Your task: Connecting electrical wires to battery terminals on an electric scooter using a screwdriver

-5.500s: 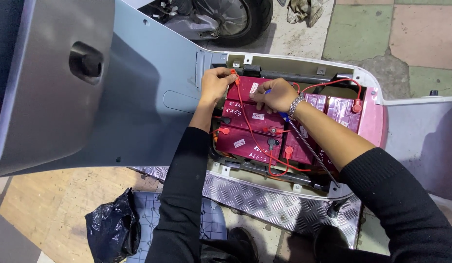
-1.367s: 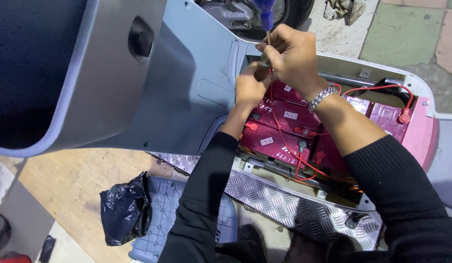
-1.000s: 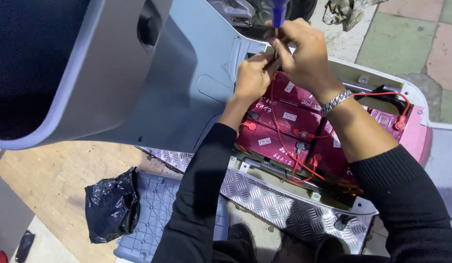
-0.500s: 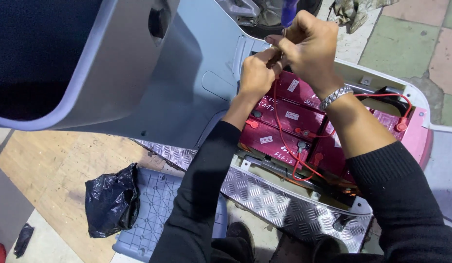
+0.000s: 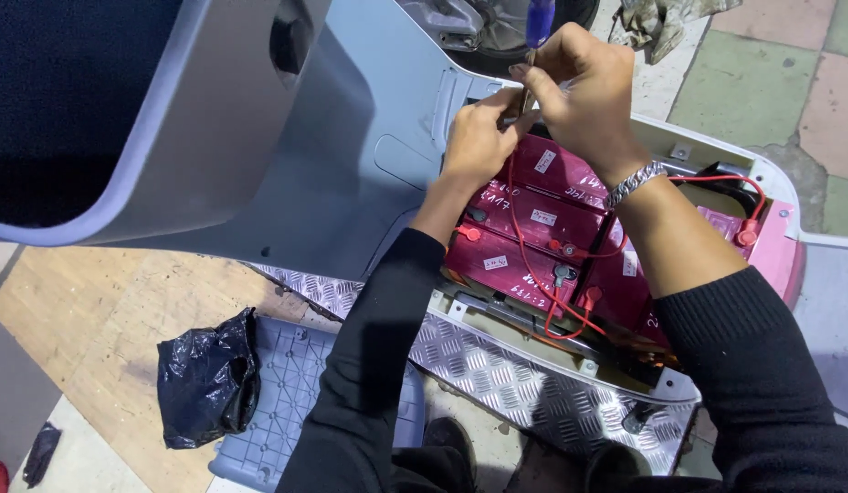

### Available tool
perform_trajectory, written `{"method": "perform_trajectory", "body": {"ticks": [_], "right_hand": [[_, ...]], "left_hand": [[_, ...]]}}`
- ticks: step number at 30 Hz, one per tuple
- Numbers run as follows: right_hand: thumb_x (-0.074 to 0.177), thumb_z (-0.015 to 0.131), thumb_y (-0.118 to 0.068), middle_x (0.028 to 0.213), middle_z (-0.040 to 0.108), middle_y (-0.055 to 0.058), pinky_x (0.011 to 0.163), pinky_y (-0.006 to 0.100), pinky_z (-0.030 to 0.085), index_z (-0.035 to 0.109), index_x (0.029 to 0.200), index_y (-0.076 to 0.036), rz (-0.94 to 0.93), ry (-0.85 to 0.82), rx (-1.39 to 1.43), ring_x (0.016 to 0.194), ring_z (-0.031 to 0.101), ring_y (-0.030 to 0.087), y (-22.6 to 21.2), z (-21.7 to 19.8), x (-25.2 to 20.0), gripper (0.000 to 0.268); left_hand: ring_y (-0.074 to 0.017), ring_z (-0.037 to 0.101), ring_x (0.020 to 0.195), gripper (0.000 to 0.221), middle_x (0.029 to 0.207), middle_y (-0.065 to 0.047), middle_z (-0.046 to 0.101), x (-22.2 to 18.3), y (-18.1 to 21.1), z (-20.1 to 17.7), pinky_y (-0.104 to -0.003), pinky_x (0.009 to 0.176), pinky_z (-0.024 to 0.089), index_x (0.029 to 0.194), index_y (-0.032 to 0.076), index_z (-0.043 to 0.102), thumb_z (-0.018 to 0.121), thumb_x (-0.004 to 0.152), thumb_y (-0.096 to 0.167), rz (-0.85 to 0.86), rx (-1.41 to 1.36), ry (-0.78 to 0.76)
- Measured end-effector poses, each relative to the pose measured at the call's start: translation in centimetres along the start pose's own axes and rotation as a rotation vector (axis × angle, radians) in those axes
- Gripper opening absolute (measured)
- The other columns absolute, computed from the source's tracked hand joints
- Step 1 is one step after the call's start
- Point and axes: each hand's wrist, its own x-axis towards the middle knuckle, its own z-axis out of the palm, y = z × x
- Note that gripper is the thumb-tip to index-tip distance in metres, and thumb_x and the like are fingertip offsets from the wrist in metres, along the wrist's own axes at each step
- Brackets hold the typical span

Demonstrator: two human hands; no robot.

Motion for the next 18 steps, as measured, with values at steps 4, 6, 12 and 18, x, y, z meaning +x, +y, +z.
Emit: {"method": "perform_trajectory", "body": {"ticks": [4, 6, 12, 18], "right_hand": [[0.101, 0.085, 0.002, 0.080, 0.065, 0.005, 0.065, 0.028, 0.049, 0.060, 0.089, -0.002, 0.063, -0.009, 0.098, 0.072, 0.058, 0.011, -0.1, 0.2, 0.3, 0.028], [0.101, 0.086, -0.002, 0.079, 0.065, 0.002, 0.064, 0.027, 0.046, 0.064, 0.089, -0.003, 0.105, -0.041, 0.088, 0.072, 0.056, 0.009, -0.6, -0.1, 0.4, 0.025], [0.100, 0.077, 0.008, 0.100, 0.078, 0.014, 0.074, 0.027, 0.059, 0.069, 0.093, 0.004, 0.002, -0.060, 0.079, 0.087, 0.074, 0.017, -0.4, 0.3, 0.0, 0.012], [0.096, 0.085, -0.001, 0.072, 0.061, 0.003, 0.059, 0.030, 0.042, 0.059, 0.084, -0.004, 0.046, -0.015, 0.011, 0.064, 0.052, 0.012, 0.1, 0.9, 0.3, 0.029]], "left_hand": [[-0.0290, 0.071, 0.081, 0.018, 0.092, -0.004, 0.077, 0.6, -2.5, 1.4, -0.041, 0.074, 0.053, 0.101, 0.016, 0.072, 0.067, 0.092, 0.030, 0.214, 0.083, 0.259], [-0.0323, 0.067, 0.068, 0.021, 0.082, -0.006, 0.072, 0.9, -3.3, 1.5, -0.045, 0.063, 0.049, 0.089, 0.006, 0.070, 0.065, 0.094, 0.026, 0.397, 0.132, 0.318], [-0.0430, 0.068, 0.078, 0.028, 0.090, -0.018, 0.077, 1.2, -2.9, 0.1, -0.050, 0.074, 0.051, 0.112, 0.009, 0.065, 0.055, 0.087, 0.006, 0.220, 0.118, 0.094], [-0.0351, 0.058, 0.144, 0.077, 0.154, -0.011, 0.057, 2.6, 2.3, -4.0, -0.039, 0.116, 0.052, 0.154, 0.022, 0.040, 0.060, 0.086, -0.010, 0.185, -0.452, 0.017]]}}
